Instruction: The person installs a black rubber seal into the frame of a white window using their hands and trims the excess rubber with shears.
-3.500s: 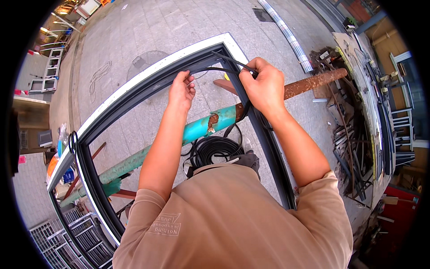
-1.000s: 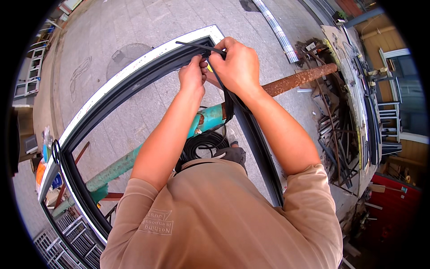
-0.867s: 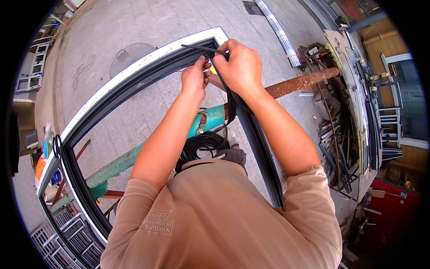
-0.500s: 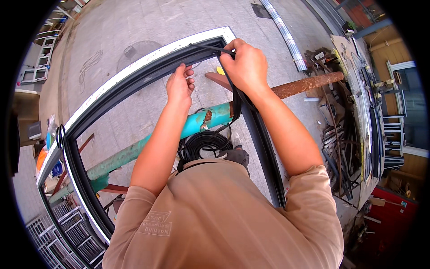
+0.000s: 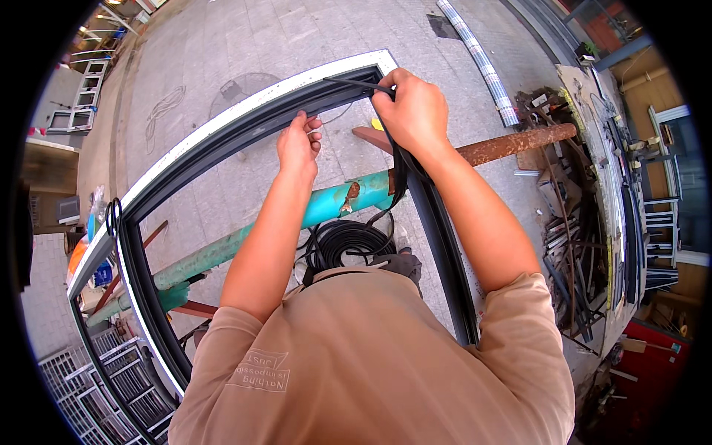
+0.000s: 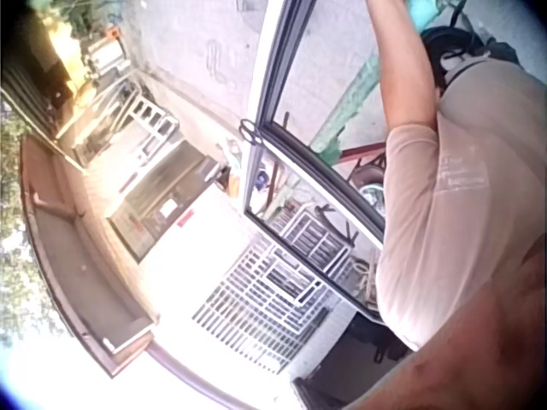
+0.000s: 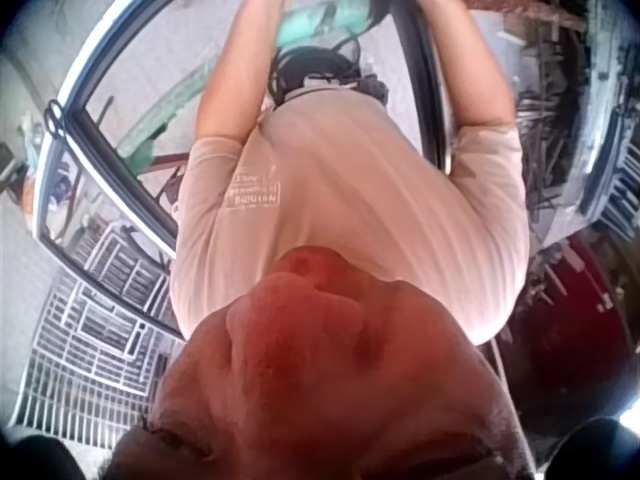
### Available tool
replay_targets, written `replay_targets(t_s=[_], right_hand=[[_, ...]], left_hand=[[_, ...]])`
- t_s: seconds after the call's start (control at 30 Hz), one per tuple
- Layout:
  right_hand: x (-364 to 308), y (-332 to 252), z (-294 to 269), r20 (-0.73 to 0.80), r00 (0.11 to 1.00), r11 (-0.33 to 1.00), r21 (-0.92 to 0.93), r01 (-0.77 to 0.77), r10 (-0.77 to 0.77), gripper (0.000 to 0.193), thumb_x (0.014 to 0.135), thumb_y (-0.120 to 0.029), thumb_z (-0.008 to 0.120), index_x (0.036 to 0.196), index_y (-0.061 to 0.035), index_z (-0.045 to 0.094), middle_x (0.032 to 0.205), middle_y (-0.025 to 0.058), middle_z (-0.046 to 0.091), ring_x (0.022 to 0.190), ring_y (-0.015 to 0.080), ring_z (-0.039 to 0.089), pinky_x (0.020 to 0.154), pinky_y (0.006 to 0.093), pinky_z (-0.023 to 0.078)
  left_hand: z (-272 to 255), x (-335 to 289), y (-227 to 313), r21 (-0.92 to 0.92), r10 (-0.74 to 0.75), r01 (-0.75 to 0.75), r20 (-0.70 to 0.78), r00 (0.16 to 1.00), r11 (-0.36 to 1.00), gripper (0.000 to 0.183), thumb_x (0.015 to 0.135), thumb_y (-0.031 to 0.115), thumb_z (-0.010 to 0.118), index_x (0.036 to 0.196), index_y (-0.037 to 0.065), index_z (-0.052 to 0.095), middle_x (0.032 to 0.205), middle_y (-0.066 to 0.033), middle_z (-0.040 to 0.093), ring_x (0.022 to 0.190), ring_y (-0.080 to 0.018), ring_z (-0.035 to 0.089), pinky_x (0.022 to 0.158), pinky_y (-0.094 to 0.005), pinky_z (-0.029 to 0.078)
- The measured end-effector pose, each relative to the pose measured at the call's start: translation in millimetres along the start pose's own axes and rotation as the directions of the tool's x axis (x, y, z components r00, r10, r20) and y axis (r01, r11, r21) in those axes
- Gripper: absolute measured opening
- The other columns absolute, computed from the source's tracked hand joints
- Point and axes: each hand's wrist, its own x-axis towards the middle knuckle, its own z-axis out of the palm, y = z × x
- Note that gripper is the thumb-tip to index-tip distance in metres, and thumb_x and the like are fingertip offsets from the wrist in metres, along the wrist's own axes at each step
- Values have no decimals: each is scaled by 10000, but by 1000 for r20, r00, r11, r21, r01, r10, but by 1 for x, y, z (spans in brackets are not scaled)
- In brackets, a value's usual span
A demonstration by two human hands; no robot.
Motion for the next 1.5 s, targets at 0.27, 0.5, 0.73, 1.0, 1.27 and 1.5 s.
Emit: replay_targets(t_s=[0.27,0.5,0.73,1.0,1.27,1.5], right_hand=[[-1,-3,-3,10,1000,1000,-16,17,-17,272,883,-291,749,1053,-87,808,731,173,725,713,364,730,709,486,555],[-1,-5,-7,42,999,1000,-24,-19,20,252,870,-289,748,1036,-109,804,737,169,742,766,389,762,785,509,597],[-2,-10,-9,54,998,999,-30,-39,41,259,866,-283,746,1042,-104,807,737,159,747,767,380,767,794,505,604],[0,-6,-7,51,998,999,-27,-25,27,273,868,-282,749,1063,-101,810,761,142,767,776,372,775,787,492,610],[-2,-7,-8,55,998,1000,-2,-31,31,290,871,-287,749,1079,-94,806,768,146,770,775,374,777,788,493,611],[-1,-5,-8,54,998,999,-9,-36,36,280,881,-290,747,1074,-95,803,760,156,765,782,381,778,790,501,609]], left_hand=[[16,-3,-6,-6,-8,8,21,1000,1000,296,1102,353,674,1083,63,728,929,-30,727,682,-113,594,573,-266,453],[22,-1,-6,-17,-41,41,-3,999,999,284,1071,343,718,1076,60,740,914,-28,724,666,-102,583,555,-242,435],[28,10,-15,45,11,-13,35,999,999,297,1045,358,758,1024,63,742,901,-39,740,618,-98,582,512,-258,391],[54,3,-17,2,-60,60,76,995,998,279,1021,347,781,997,71,746,874,-25,722,625,-94,566,533,-251,417],[63,11,-23,-75,-152,158,74,986,985,227,1006,302,777,972,80,751,856,-19,714,628,-99,575,530,-245,432],[68,17,-26,-17,-138,140,113,984,990,226,994,311,799,983,89,757,852,-7,723,631,-89,583,522,-237,433]])
